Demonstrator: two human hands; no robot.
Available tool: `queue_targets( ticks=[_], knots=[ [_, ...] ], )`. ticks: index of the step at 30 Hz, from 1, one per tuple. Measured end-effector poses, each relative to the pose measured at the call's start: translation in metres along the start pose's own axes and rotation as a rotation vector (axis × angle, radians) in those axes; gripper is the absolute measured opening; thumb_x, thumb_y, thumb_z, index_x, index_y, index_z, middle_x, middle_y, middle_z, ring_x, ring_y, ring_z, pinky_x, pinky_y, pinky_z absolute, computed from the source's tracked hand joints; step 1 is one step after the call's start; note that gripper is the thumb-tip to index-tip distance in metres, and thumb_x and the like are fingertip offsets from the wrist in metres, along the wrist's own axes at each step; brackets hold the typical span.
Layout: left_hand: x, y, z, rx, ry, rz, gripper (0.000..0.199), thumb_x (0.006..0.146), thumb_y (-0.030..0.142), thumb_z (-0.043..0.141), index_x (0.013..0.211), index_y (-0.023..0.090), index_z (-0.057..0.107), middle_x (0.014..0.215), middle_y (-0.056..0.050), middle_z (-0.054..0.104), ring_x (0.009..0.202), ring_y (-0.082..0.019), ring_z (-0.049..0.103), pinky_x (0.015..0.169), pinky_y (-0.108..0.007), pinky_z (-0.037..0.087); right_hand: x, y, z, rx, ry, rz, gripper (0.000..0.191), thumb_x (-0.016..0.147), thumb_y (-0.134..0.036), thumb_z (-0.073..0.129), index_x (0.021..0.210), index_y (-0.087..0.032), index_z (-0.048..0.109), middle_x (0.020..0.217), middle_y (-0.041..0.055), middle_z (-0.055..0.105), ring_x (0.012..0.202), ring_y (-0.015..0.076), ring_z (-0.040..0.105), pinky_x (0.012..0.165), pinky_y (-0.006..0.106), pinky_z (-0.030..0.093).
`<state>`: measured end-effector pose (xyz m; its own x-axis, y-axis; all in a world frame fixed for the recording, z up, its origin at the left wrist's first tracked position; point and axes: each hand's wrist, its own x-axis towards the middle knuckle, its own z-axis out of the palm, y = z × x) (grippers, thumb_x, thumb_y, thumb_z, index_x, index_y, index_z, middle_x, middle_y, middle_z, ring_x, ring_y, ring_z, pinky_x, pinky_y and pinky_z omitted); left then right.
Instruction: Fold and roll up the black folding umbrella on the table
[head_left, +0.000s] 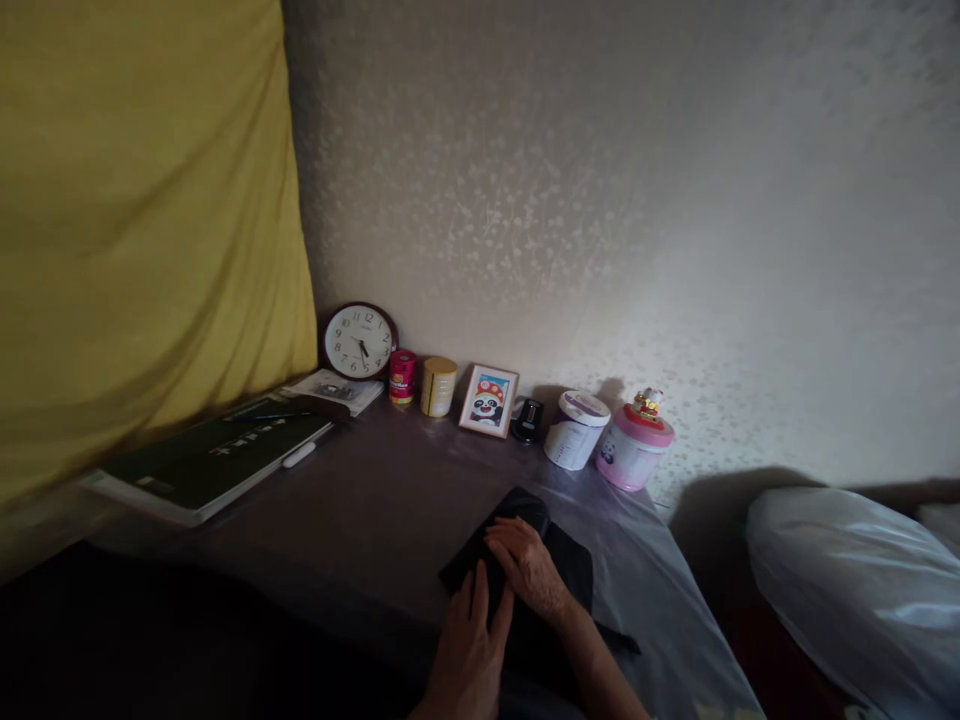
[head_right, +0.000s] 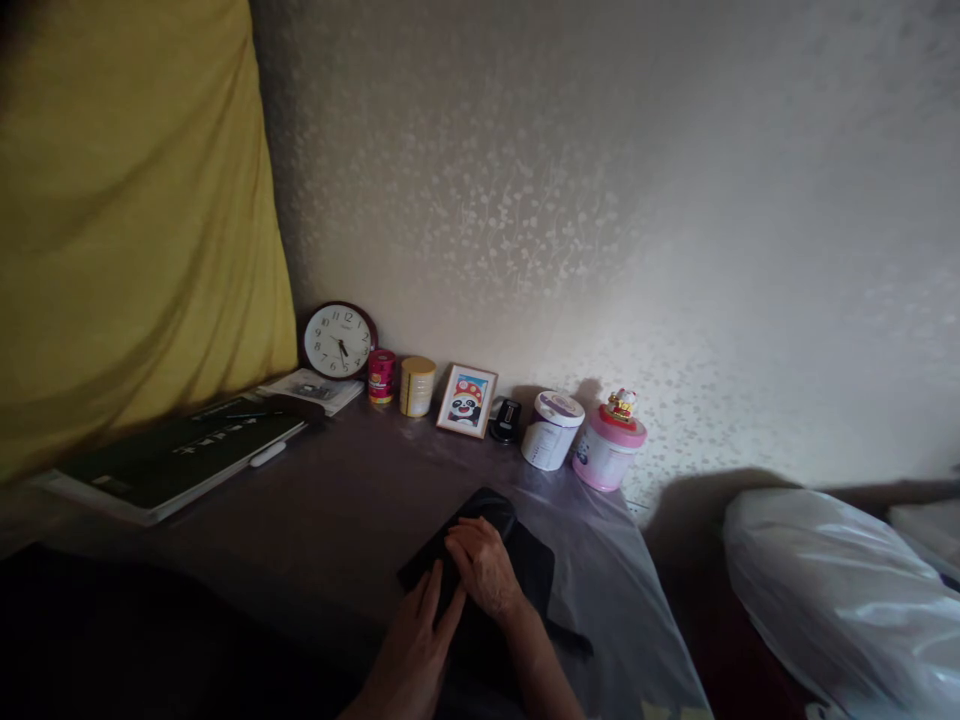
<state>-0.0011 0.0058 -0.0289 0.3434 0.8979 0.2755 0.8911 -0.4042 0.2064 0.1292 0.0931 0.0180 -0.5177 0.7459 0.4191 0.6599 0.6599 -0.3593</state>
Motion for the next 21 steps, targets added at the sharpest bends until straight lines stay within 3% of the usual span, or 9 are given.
queue_targets(
  ticks=[5,9,16,21],
  knots=[
    [0.002,0.000,0.001,-0.017,-0.095,-0.049,0.068,0.080,0.009,0.042,0.141,0.028,0.019,0.146,-0.017,0.025,0.129,-0.037,0.032,0.096,-0.049,0.039,0.015,0.024,-0.002,-0.094,-0.055,0.034,0.028,0.094,-0.028,0.039,0.099,-0.024,0.066,0.109,0.0018,0.067,0.117,0.0203,0.049,0.105,0.044,0.025],
    [0.003,0.002,-0.008,-0.042,-0.186,-0.102,0.069,0.081,0.010,0.041,0.142,0.024,0.013,0.146,-0.018,0.026,0.129,-0.035,0.033,0.098,-0.047,0.037,0.030,0.043,-0.002,-0.155,-0.102,0.097,0.033,0.094,-0.026,0.035,0.095,-0.025,0.068,0.104,0.0007,0.069,0.114,0.0208,0.052,0.104,0.045,0.025],
    [0.007,0.009,-0.022,-0.029,-0.296,-0.186,0.073,0.074,-0.004,0.031,0.142,0.015,0.014,0.145,-0.020,0.027,0.130,-0.031,0.031,0.101,-0.044,0.034,0.044,0.068,-0.001,-0.361,-0.138,0.198,0.033,0.093,-0.018,0.035,0.089,-0.025,0.067,0.097,0.0005,0.070,0.098,0.0128,0.060,0.089,0.023,0.040],
    [0.009,0.012,-0.033,-0.045,-0.302,-0.184,0.071,0.074,-0.007,0.027,0.141,0.012,0.017,0.142,-0.022,0.031,0.129,-0.031,0.033,0.101,-0.042,0.035,0.031,0.073,-0.009,-0.502,-0.040,0.363,0.032,0.087,-0.009,0.036,0.100,-0.021,0.064,0.099,0.0087,0.069,0.093,0.0179,0.062,0.084,0.029,0.044]
  ],
)
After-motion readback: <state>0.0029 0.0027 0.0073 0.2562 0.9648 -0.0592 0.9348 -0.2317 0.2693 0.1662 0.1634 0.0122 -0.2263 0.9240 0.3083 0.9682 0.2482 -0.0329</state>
